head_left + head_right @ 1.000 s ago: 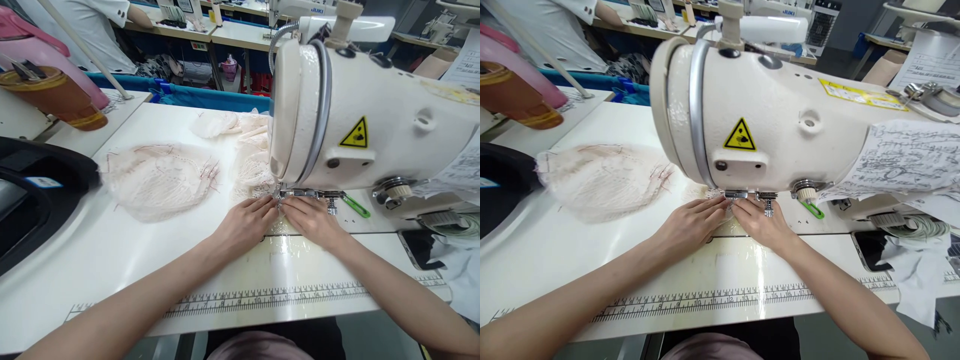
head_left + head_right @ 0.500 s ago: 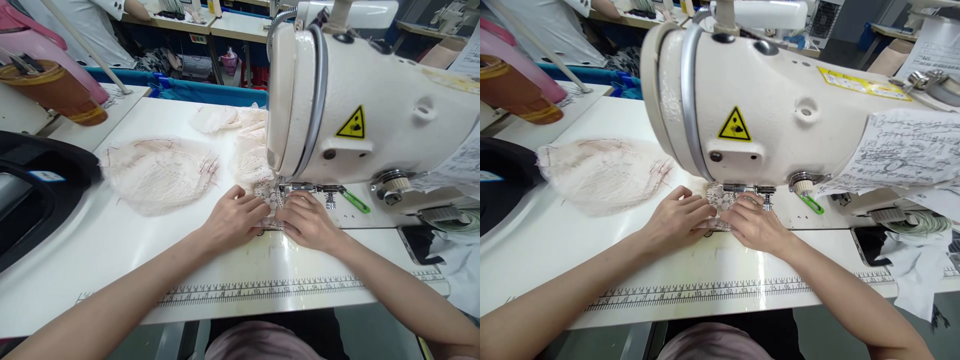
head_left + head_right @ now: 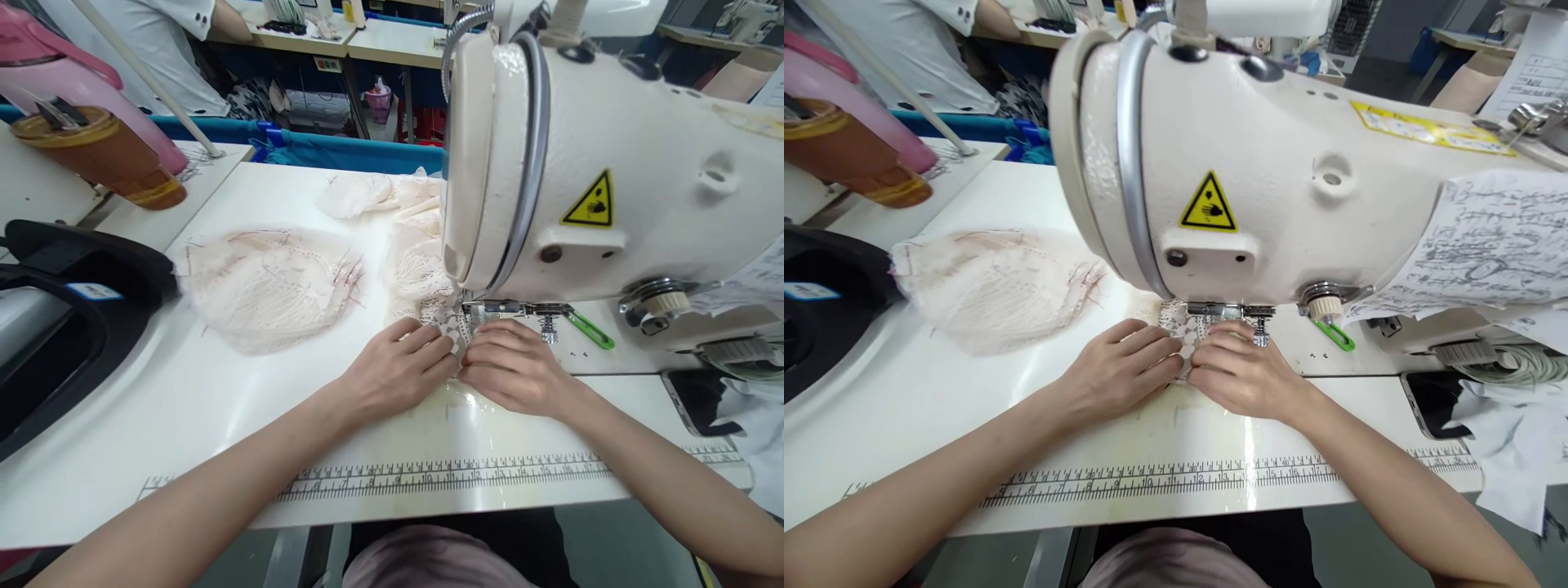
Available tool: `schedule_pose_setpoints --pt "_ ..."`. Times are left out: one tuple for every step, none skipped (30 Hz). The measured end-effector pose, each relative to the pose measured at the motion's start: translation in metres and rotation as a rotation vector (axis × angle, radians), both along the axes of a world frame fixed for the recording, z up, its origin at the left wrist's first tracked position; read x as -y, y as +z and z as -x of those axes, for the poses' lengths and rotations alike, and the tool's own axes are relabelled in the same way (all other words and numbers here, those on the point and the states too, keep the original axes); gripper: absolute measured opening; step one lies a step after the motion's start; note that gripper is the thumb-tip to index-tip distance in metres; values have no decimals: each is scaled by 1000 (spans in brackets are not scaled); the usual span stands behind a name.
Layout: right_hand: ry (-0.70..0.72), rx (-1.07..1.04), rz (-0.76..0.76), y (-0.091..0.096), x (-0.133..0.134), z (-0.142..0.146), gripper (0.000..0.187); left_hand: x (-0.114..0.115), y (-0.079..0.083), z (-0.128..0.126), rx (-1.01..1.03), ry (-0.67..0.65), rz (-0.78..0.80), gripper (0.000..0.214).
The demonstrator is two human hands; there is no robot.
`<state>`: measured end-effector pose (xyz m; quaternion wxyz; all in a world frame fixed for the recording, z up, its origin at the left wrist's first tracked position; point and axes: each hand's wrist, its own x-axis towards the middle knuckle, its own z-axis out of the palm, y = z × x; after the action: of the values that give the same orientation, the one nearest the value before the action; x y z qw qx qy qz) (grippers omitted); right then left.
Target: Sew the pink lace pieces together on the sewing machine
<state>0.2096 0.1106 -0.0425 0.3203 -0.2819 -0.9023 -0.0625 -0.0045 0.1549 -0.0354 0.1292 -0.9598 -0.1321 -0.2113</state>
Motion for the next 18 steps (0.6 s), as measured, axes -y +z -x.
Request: schedule_pose_setpoints --pt "-8 15 -2 -1 1 -1 13 0 -2 0 -13 6 44 20" --pt "-15 33 0 -3 1 -1 14 0 -4 -1 -27 18 99 25" --pt "-25 53 6 -5 2 -2 15 0 -6 -1 -43 33 154 31" --pt "-35 69 14 -6 3 -2 15 -1 -9 0 -61 49 202 39" --pt "-42 83 21 -7 3 -2 16 -2 -11 0 -80 63 236 45" --pt "-47 91 27 -8 4 -2 16 -4 -13 1 -100 74 259 50" --pt "-50 90 28 -8 4 -1 15 -6 -14 2 -118 83 271 53" --pt "-52 86 25 -9 4 1 14 -7 -15 3 -131 91 276 54" --pt "-52 79 20 -8 3 2 13 -9 -15 4 -141 96 276 55" --pt "-48 76 13 -8 3 3 12 -11 -15 5 -146 98 274 55" --pt "-43 76 6 -7 3 5 12 -12 -14 6 -147 94 272 55" --pt "-39 79 -4 -7 2 7 12 -13 -13 6 -145 90 270 54" --pt "-37 85 -16 -6 2 8 13 -14 -12 7 -143 85 270 54" --pt "-37 91 -29 -6 2 9 14 -15 -11 7 -141 82 272 53" --pt "-41 95 -42 -5 2 10 15 -16 -11 7 -140 78 272 53" --pt "-47 97 -54 -5 1 11 16 -17 -10 7 -140 76 271 53" --pt "-55 98 -65 -5 1 12 17 -17 -10 7 -140 74 268 54" --pt "-60 98 -72 -5 1 13 17 -17 -10 7 -139 72 264 54"
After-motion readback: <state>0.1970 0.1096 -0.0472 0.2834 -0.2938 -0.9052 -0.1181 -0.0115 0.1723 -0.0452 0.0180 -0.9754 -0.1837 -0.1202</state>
